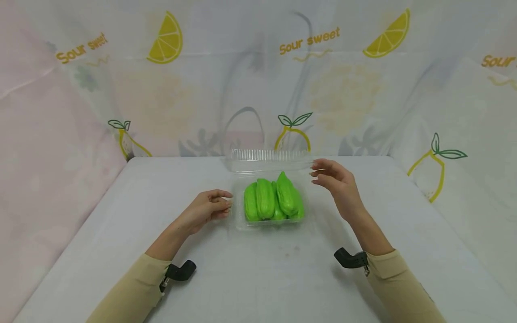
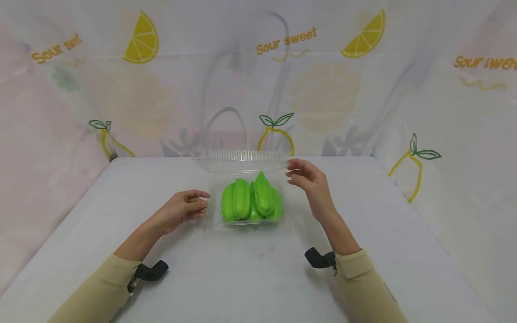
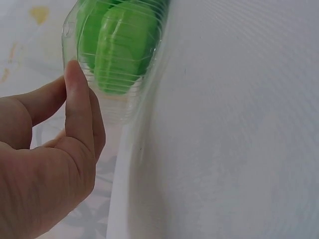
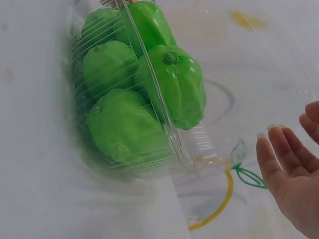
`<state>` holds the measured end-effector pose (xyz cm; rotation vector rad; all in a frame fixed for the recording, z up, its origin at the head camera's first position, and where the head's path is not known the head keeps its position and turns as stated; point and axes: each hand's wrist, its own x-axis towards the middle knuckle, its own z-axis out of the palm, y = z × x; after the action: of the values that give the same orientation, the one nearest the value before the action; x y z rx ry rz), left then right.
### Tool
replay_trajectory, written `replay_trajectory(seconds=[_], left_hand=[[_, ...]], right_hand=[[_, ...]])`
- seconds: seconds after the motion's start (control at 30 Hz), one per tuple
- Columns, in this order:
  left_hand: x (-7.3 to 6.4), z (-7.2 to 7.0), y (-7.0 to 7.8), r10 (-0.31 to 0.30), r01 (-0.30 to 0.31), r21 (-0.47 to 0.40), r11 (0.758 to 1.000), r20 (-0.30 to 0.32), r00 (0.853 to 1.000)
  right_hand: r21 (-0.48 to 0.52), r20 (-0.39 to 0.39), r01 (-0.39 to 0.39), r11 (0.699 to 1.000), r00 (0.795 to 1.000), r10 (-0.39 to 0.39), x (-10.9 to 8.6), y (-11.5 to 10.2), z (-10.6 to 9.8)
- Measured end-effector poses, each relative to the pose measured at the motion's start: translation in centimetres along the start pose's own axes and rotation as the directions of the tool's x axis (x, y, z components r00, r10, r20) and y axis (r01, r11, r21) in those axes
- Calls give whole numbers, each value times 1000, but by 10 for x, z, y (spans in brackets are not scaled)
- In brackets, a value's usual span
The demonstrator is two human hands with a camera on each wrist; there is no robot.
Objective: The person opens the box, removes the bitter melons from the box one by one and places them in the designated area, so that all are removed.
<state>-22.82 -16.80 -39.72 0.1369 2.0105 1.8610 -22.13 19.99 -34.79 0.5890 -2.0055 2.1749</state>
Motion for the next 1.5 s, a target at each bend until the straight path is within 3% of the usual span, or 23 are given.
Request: replay_trajectory(seconds=[0.27, 0.5, 0.8, 1.5], left_hand=[[-1, 2, 1, -1, 1, 10, 1000, -9, 1000], [0, 1, 0, 3, -3, 18, 1000, -8, 1000], [-1, 2, 1, -3, 3, 34, 999, -4, 1000], [-2, 1, 4, -10, 10, 48, 999, -4, 1000]], right_hand=[[-124, -26, -38, 992, 999, 35, 4, 1, 2], [-119, 43, -52, 992, 997, 57, 10, 4, 4], [-61, 62, -111, 992, 991, 115, 14, 16, 2], [-144, 116, -91, 985, 987, 108, 27, 29, -2]])
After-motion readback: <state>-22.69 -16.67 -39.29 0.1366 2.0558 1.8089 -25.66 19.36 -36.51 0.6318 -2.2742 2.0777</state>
